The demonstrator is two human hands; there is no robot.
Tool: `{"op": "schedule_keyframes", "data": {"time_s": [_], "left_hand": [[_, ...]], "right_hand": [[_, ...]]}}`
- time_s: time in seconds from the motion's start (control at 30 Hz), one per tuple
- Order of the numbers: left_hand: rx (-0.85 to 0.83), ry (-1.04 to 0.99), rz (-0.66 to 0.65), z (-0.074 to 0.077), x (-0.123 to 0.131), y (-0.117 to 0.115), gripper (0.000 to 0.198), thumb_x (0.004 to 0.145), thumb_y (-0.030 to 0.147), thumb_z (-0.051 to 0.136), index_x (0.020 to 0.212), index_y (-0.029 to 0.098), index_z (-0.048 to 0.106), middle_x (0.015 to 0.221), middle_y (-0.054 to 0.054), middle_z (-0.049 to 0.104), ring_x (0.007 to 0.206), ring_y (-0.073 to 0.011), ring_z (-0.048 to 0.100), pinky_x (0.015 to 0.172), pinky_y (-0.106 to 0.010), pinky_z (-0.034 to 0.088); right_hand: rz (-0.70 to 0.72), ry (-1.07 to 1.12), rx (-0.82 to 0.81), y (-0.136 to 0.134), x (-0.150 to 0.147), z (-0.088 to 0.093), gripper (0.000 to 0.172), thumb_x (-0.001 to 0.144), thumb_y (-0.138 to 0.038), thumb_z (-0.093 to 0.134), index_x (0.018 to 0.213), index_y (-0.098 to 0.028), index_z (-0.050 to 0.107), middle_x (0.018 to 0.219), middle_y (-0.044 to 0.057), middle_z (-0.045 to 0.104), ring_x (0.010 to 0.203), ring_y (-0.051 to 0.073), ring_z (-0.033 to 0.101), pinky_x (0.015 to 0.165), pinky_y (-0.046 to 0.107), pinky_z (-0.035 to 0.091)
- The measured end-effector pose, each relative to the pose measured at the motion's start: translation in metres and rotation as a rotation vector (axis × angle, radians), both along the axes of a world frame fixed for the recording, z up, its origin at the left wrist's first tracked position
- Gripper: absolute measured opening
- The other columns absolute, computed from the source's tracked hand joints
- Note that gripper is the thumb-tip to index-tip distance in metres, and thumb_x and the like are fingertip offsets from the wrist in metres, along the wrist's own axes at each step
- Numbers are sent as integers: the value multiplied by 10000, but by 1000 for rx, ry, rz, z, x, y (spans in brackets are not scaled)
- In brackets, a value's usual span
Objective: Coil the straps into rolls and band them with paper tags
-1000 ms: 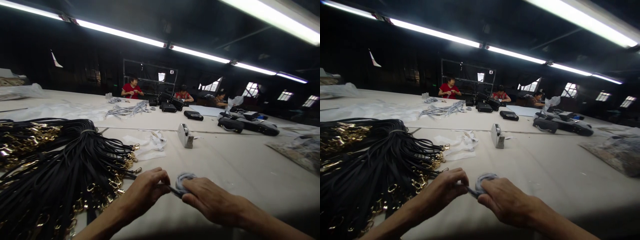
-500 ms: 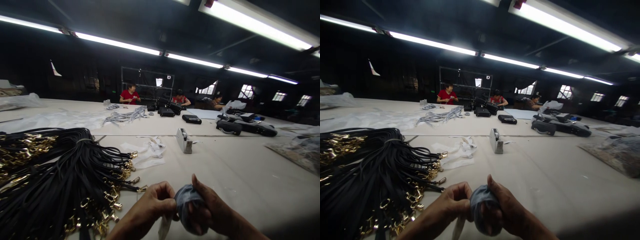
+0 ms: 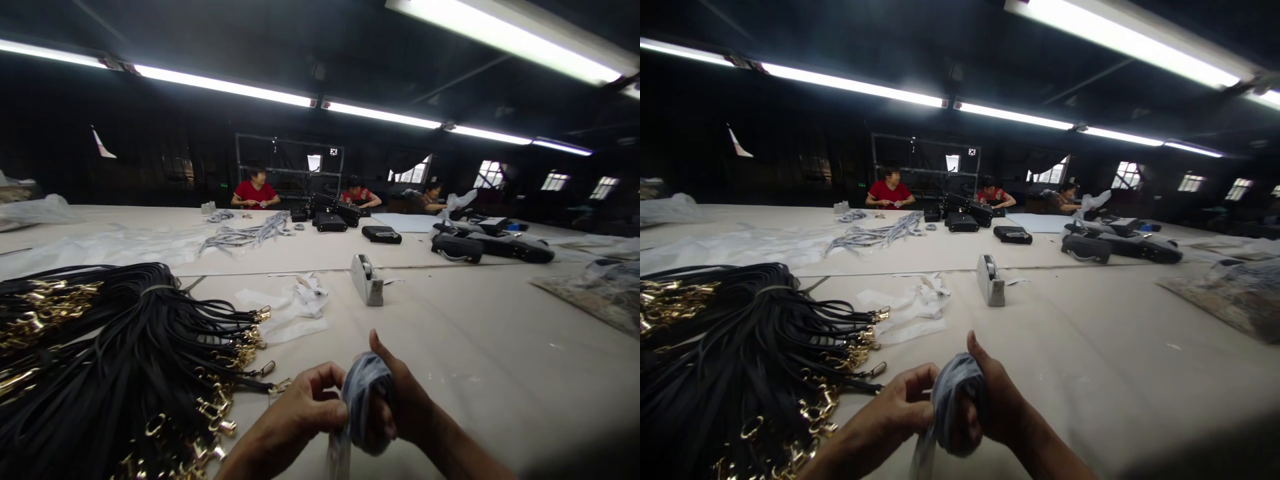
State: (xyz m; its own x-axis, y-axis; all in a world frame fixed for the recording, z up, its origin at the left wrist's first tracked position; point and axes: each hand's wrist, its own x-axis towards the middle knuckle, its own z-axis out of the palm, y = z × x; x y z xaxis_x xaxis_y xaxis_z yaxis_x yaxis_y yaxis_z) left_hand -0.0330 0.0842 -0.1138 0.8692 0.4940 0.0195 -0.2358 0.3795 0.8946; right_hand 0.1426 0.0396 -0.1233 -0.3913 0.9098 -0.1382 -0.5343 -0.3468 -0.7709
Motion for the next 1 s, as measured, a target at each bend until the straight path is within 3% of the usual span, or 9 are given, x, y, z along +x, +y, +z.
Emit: {"op": "schedule_keyframes", "data": {"time_s": [0.17,0.3,0.43,0.53,0.6,0.7,0.83,0.9,1.0], "left_hand": [[48,116,-18,-6,-2,12,403,613,339,858,823,113,600,704,-15,609,589,-96,496,562,-210,328],[159,153,16,-4,4,9,292,673,322,792,832,116,659,786,-11,569,662,-120,515,633,-243,390],[727,443,189,16,4,2,28,724,172,664,721,166,636,834,-12,566,770,-173,548,675,-276,394],[1288,678,246,22,9,5,90,761,168,589,832,175,642,939,-78,626,822,-238,565,703,-342,399],[1529,786,210,10,17,11,157,731,167,595,876,151,651,953,-130,645,818,-283,581,710,-393,424],[1694,859,234,-36,35,20,141,714,114,602,838,143,662,920,-137,660,824,-295,599,709,-400,459],[1690,793,508,-106,44,29,164,816,71,540,838,191,650,952,-87,661,831,-249,598,703,-355,476],[1676,771,508,-121,40,32,125,786,117,613,866,205,654,981,-74,662,850,-247,596,706,-340,484],[1661,796,414,-117,33,38,133,755,152,662,878,204,667,1027,-77,673,894,-258,606,683,-314,491]], "right_hand": [[-292,-41,87,6,0,-6,566,849,-692,524,656,-160,511,510,-50,475,421,62,410,429,163,374],[-438,-222,194,17,-1,-20,613,848,-745,445,633,-172,477,591,-21,499,524,97,465,544,222,436],[-547,-533,304,34,3,-31,589,893,-699,401,679,-166,530,666,19,562,618,140,527,615,269,461],[-622,-668,340,44,12,-22,496,905,-632,464,830,-160,595,809,46,621,766,178,579,736,307,481],[-665,-704,379,50,16,-10,461,908,-604,491,964,-165,622,966,75,651,966,215,586,920,350,444],[-637,-906,517,60,15,-2,494,950,-576,420,1232,-199,568,1262,110,598,1210,244,512,1081,418,352],[-488,-1500,686,75,4,-31,521,984,-500,361,1397,-201,468,1438,122,480,1381,292,353,1165,568,177],[-423,-1677,682,82,1,-50,518,979,-468,394,1392,-168,487,1452,142,462,1404,323,310,1161,613,135],[-358,-1819,687,86,1,-63,533,984,-437,397,1422,-139,447,1487,141,411,1419,314,284,1168,598,160]]}}
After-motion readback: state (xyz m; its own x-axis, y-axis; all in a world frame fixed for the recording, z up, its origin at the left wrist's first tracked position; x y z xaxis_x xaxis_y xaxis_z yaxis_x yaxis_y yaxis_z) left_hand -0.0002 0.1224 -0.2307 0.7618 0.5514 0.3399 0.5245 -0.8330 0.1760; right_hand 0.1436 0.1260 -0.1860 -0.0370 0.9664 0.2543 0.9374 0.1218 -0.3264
